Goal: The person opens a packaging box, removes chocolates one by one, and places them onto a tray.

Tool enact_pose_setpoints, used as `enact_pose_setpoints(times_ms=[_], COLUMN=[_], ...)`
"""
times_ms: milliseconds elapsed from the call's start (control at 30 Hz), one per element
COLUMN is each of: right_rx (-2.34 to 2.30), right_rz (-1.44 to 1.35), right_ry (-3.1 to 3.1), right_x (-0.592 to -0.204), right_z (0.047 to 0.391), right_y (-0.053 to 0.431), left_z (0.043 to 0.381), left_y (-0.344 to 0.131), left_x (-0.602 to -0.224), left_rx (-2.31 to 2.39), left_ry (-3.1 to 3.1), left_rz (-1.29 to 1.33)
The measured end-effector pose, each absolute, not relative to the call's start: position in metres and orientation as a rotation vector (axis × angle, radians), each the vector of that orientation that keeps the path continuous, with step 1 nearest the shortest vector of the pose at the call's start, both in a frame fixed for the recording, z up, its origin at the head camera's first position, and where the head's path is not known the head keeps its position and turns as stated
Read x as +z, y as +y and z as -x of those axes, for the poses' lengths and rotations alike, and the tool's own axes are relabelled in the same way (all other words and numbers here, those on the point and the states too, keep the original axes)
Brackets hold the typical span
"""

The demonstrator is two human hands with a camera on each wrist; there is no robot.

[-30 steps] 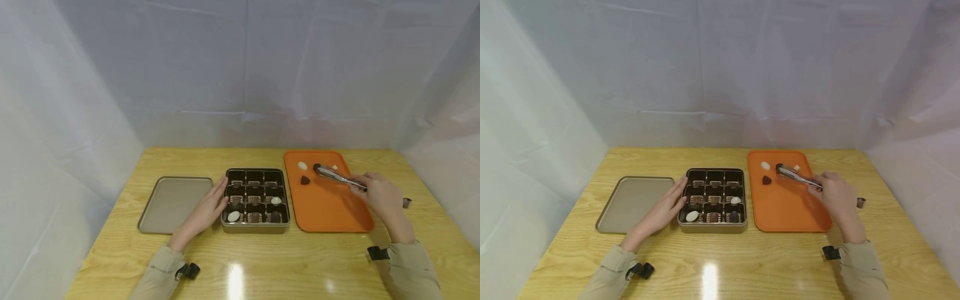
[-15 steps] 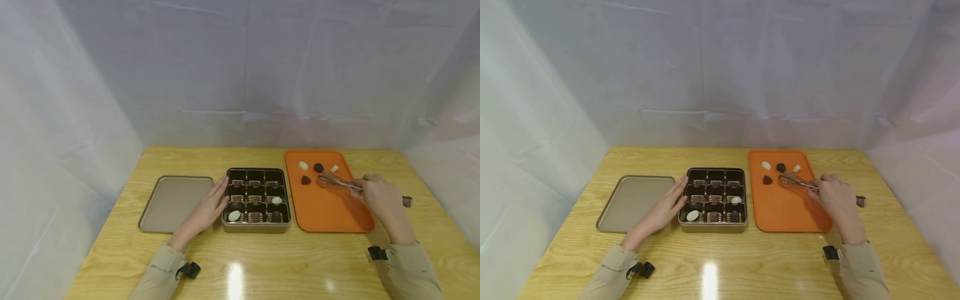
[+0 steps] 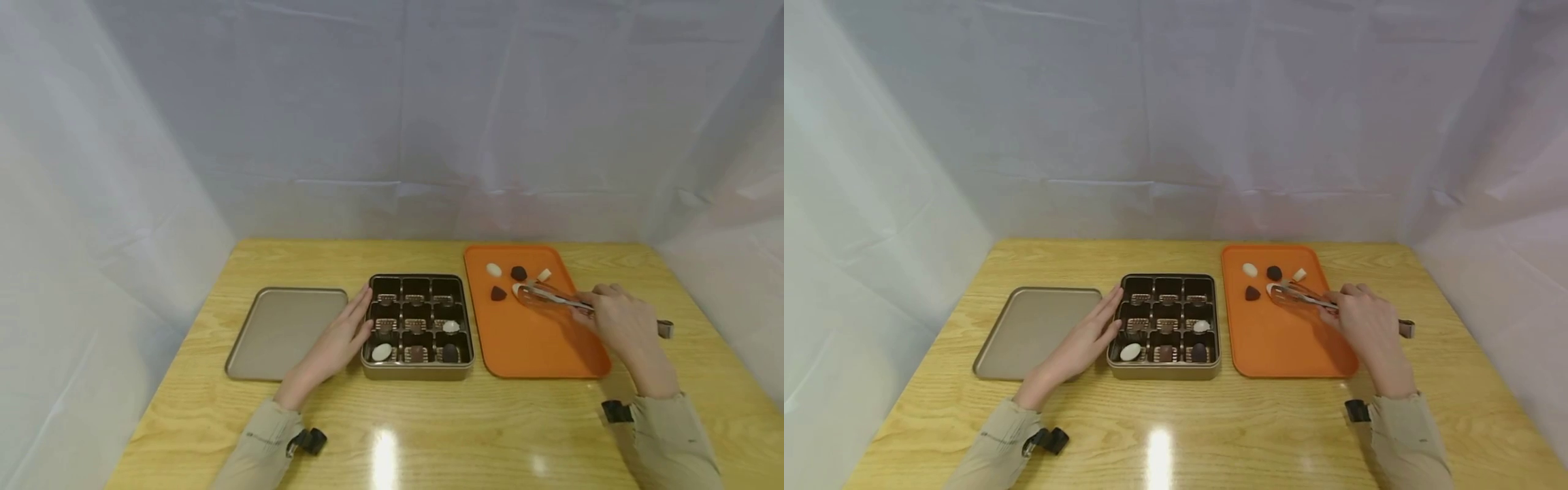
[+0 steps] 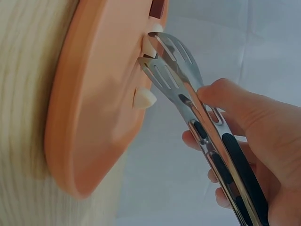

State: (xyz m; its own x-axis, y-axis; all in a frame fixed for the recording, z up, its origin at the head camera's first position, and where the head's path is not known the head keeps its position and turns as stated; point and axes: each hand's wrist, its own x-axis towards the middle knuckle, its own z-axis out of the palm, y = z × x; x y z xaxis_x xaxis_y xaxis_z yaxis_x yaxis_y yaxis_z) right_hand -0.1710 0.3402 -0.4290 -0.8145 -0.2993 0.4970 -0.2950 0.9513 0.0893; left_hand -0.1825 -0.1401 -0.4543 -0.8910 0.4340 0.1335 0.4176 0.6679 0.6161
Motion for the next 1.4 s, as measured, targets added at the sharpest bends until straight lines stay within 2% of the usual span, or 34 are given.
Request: enact_pose_setpoints(times_ms=[733,1100,1400], right_rx=[0.053,0.061,0.043], right_rz=[-0.434,-0.661,-0.781], right_ry=[-2.34,-2.126,-2.245], right_x=[-0.408,-0.401,-0.401], right_z=[0.166,0.17,0.166], right_y=[0.328,0.28,0.268], left_z=[0.183,0.183,0.185], left_y=[-0.14,-0.142,-0.142], left_x=[-0.457,-0.456,-0.458], left_rx=[1.057,1.033,1.025], left_ry=[2.862,2.853,2.858], left_rz=[-0.757,-0.73,-0.739])
